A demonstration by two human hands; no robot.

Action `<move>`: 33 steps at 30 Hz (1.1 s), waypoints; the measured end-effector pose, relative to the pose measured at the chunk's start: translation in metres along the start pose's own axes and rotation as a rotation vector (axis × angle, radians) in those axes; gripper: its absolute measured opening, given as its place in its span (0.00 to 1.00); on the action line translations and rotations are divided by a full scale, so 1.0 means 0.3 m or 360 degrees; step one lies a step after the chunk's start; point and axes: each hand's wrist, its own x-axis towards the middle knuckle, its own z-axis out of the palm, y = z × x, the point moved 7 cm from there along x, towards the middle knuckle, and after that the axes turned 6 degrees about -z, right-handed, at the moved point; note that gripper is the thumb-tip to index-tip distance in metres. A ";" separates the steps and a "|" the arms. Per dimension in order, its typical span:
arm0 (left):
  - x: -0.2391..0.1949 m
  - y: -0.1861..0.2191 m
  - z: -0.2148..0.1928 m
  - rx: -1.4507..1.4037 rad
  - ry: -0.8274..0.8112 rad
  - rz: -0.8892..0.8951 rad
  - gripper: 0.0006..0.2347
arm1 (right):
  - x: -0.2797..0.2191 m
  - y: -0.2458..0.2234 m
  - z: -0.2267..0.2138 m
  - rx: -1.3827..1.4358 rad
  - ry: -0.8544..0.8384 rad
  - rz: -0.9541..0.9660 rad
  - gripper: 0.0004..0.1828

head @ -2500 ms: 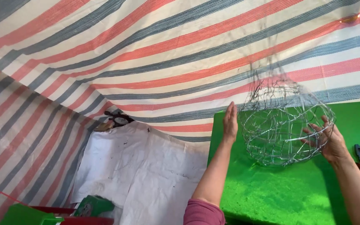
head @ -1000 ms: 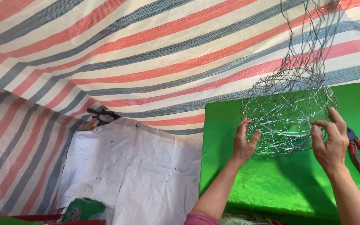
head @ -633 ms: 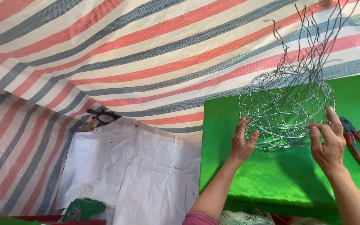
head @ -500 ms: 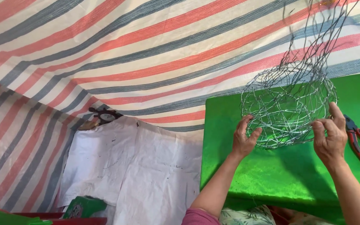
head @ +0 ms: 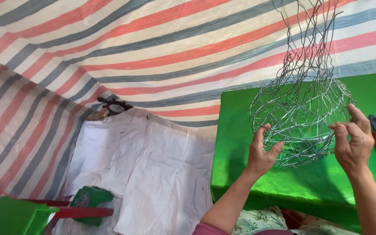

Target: Refining the details of a wire mesh structure by trimming and bending wire ends with pliers.

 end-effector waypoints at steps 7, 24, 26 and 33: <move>0.005 -0.008 -0.014 0.0140 0.0073 0.0078 0.29 | 0.026 -0.050 0.007 -0.0222 -0.0097 -0.0008 0.16; -0.071 0.097 0.210 0.0602 -0.0018 0.0467 0.21 | 0.050 -0.229 0.054 -0.0510 -0.0325 -0.0865 0.20; -0.052 0.082 0.234 0.0611 -0.0035 0.0454 0.15 | 0.033 -0.211 0.066 -0.0821 -0.0332 -0.0797 0.18; -0.020 0.097 0.225 0.0804 0.0191 0.0569 0.07 | 0.035 -0.213 0.076 -0.0972 -0.0425 -0.0786 0.16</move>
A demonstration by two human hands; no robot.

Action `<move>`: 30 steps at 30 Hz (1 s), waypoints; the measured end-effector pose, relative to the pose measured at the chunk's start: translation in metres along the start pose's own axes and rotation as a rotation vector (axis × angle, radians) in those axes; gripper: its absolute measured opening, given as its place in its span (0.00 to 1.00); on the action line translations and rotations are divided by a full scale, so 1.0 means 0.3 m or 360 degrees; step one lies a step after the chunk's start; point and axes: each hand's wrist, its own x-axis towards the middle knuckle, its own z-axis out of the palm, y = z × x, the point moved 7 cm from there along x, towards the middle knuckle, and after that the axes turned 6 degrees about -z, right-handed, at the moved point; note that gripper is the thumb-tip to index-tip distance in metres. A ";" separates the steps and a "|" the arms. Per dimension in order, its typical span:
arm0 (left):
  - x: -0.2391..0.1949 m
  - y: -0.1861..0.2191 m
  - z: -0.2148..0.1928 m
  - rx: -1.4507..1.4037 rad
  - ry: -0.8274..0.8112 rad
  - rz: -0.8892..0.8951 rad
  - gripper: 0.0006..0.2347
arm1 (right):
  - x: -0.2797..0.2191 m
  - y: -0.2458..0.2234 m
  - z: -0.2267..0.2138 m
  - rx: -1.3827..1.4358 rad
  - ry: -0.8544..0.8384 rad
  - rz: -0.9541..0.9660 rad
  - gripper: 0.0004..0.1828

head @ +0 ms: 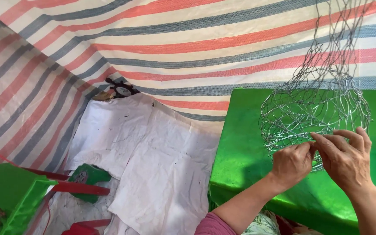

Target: Refining the details of a wire mesh structure by trimming and bending wire ends with pliers.

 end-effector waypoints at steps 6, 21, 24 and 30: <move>-0.003 -0.020 0.020 0.0106 -0.0035 -0.0084 0.08 | 0.016 -0.007 0.000 0.0043 0.0007 0.0007 0.09; 0.066 -0.518 -0.169 -0.0674 0.0359 -0.0734 0.25 | -0.092 0.012 0.042 0.0600 0.0505 0.0055 0.20; 0.084 -0.641 -0.109 -0.0761 0.0173 -0.0996 0.33 | -0.097 0.008 -0.011 0.0693 0.0739 0.0239 0.22; 0.104 -0.673 -0.022 -0.1146 -0.0100 -0.1323 0.38 | -0.108 -0.021 -0.057 0.1256 0.0560 0.1259 0.35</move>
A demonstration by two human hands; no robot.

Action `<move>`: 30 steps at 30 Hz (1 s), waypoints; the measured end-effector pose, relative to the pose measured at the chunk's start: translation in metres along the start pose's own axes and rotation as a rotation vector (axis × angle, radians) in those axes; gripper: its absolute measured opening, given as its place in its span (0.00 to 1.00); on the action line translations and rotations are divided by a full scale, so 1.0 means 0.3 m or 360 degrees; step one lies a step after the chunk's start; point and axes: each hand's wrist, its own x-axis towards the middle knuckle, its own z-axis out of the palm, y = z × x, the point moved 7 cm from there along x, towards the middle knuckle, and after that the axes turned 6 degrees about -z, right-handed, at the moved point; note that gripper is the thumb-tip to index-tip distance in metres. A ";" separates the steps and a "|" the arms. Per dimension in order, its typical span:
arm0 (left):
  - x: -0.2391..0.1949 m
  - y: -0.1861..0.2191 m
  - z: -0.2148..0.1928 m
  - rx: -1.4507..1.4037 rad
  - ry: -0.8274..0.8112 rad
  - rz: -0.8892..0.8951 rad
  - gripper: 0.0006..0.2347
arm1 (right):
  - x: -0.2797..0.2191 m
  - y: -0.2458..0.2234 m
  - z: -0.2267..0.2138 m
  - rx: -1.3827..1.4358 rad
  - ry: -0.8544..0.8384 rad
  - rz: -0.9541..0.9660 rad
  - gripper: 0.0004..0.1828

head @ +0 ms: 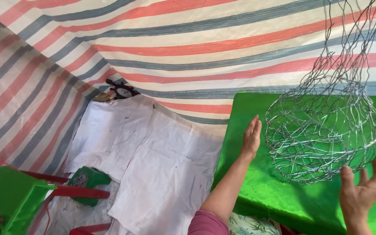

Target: Refining the details of a wire mesh structure by trimming and bending wire ends with pliers.

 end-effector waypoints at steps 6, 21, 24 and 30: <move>-0.028 -0.026 0.083 -0.0139 -0.0260 0.0004 0.39 | -0.053 0.092 0.029 0.0039 -0.0187 0.0701 0.44; -0.545 0.231 0.199 0.0669 -0.0172 0.0361 0.33 | -0.021 0.356 -0.037 0.0531 0.0099 0.0897 0.24; -0.639 0.261 0.218 0.0779 -0.0209 0.0600 0.36 | -0.037 0.451 -0.041 0.0756 0.0055 0.0923 0.36; -0.771 0.313 0.237 0.0948 -0.0333 0.1002 0.33 | -0.006 0.486 -0.028 0.1139 0.0089 0.1196 0.39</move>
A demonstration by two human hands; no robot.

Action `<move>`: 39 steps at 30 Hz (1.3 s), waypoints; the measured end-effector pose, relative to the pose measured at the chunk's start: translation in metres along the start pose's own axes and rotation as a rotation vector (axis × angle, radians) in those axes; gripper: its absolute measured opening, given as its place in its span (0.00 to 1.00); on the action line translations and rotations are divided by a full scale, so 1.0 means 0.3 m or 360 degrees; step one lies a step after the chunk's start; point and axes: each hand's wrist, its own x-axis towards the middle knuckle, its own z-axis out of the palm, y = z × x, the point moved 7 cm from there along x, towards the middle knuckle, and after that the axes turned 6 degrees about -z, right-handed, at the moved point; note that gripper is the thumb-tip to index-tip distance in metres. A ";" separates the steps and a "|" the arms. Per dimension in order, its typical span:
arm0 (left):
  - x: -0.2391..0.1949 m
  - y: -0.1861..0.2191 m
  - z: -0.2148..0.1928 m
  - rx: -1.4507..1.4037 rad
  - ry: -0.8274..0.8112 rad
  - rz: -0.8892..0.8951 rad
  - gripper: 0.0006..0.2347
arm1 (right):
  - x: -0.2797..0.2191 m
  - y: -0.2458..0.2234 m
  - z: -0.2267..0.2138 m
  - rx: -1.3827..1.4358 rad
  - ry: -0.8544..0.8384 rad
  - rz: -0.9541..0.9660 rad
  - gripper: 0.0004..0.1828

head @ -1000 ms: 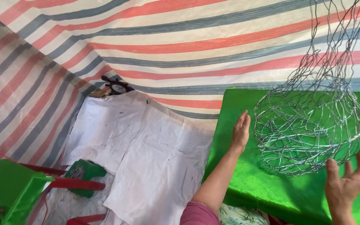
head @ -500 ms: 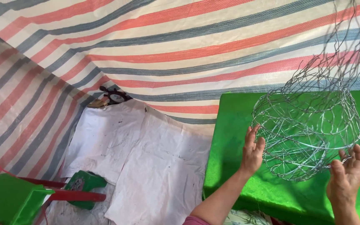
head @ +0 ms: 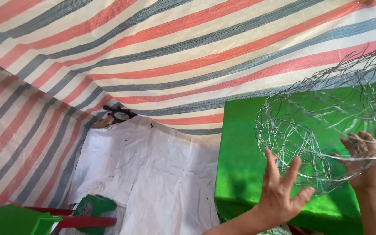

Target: Refining the details of a wire mesh structure by trimming and bending wire ends with pliers.

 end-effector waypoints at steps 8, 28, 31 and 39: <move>-0.053 0.069 -0.041 -0.0144 0.0234 0.0522 0.20 | -0.002 0.048 0.041 0.0706 -0.0357 0.0212 0.41; 0.187 -0.444 -0.010 -0.1529 -0.0141 -0.0822 0.53 | 0.018 0.052 0.073 0.0873 -0.0834 0.0225 0.45; 0.151 -0.444 -0.016 -0.1532 -0.0190 -0.1066 0.60 | 0.036 0.092 0.043 0.0937 -0.0952 0.0243 0.45; 0.051 -0.531 0.021 -0.1540 -0.0321 -0.1256 0.55 | 0.039 0.013 0.123 0.1058 -0.1108 0.0291 0.37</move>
